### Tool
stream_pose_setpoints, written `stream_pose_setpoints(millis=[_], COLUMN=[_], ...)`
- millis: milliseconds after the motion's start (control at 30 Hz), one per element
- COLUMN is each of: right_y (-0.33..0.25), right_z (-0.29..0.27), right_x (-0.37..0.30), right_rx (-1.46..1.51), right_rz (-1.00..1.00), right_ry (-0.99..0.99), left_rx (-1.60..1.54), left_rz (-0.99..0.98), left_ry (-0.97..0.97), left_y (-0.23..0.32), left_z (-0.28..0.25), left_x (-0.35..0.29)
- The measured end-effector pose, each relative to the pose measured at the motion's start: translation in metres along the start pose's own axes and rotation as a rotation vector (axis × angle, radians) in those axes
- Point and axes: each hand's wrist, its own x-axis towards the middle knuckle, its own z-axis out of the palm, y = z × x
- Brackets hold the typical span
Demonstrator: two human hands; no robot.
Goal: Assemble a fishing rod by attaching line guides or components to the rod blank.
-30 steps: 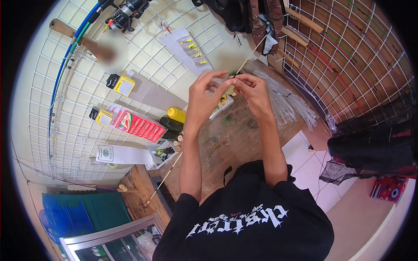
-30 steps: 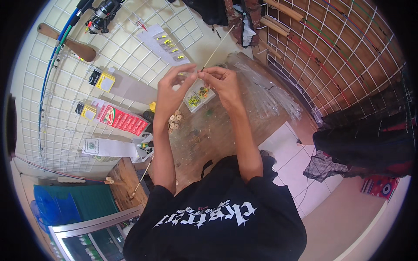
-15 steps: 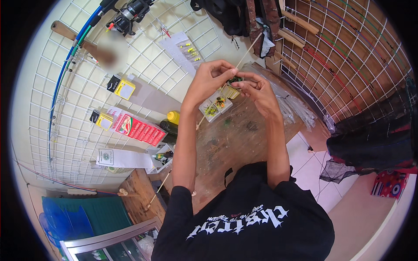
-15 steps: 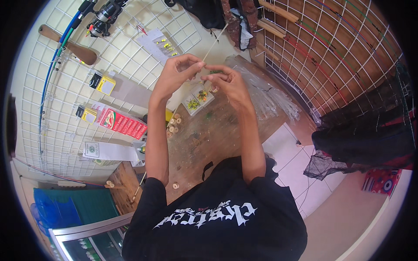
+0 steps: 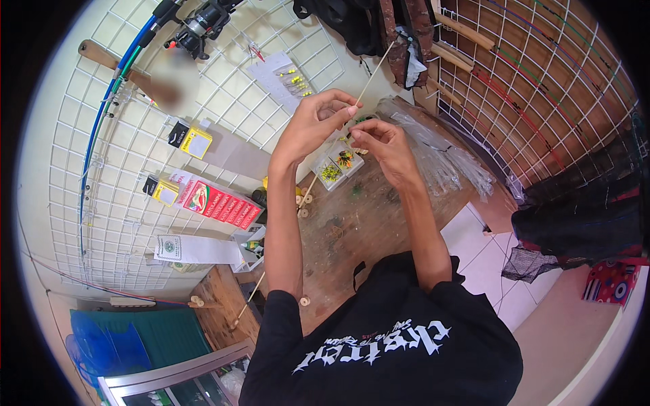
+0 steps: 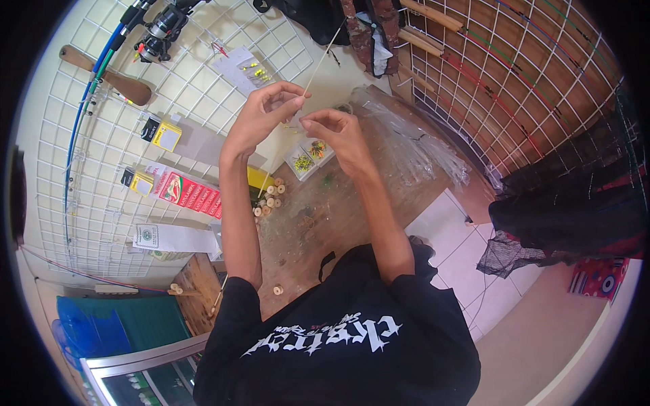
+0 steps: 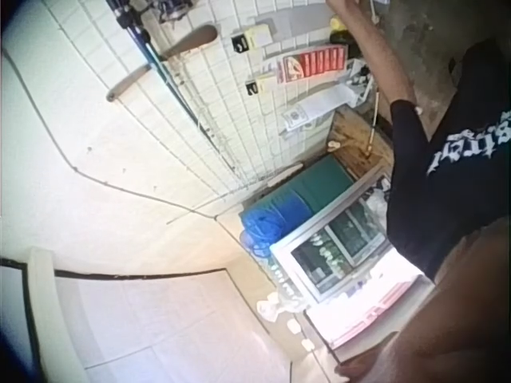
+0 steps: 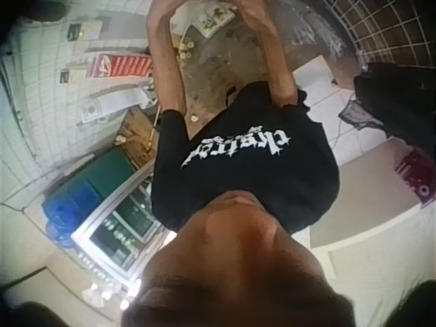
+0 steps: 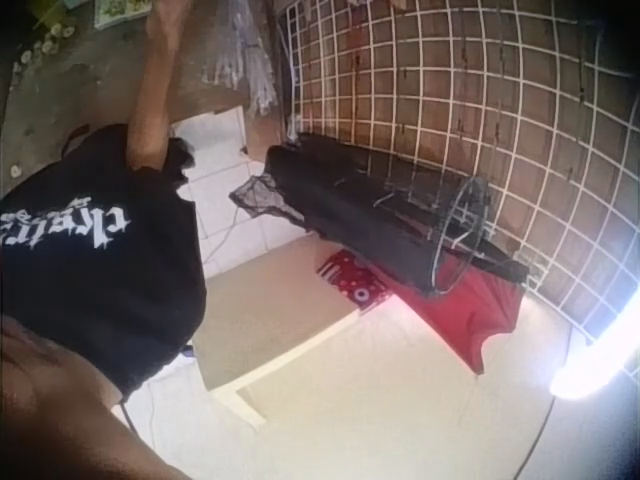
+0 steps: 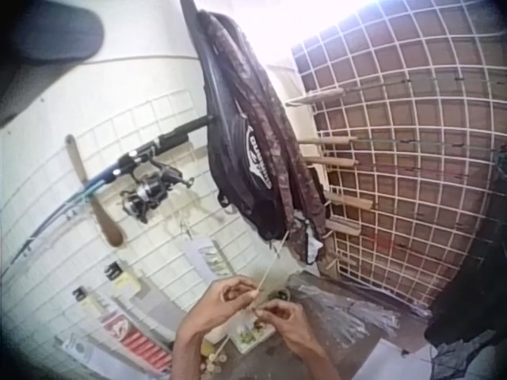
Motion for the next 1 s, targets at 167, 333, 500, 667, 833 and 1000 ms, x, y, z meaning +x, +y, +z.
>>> stream_pose_setpoints(millis=[167, 333, 500, 667, 833, 1000], right_y=[0.0, 0.0, 0.007, 0.012, 0.014, 0.017], right_z=[0.007, 0.021, 0.028, 0.032, 0.034, 0.034], right_x=[0.0, -0.001, -0.003, -0.002, -0.002, -0.002], right_rx=[0.015, 0.062, 0.185, 0.237, 0.299, 0.354], right_rz=[-0.052, -0.093, -0.127, -0.13, -0.094, -0.021], right_ry=[0.092, 0.169, 0.27, 0.331, 0.348, 0.366], left_rx=[-0.065, -0.155, -0.147, -0.177, -0.166, -0.152], left_rz=[-0.035, 0.007, 0.013, -0.018, -0.004, -0.002], left_ry=[0.002, -0.005, -0.028, -0.043, -0.026, -0.032], left_y=[0.002, -0.005, -0.008, -0.005, -0.007, -0.006], left_z=[-0.001, 0.0, 0.0, 0.001, 0.001, 0.0], left_x=[0.0, 0.0, 0.002, 0.002, 0.002, 0.002])
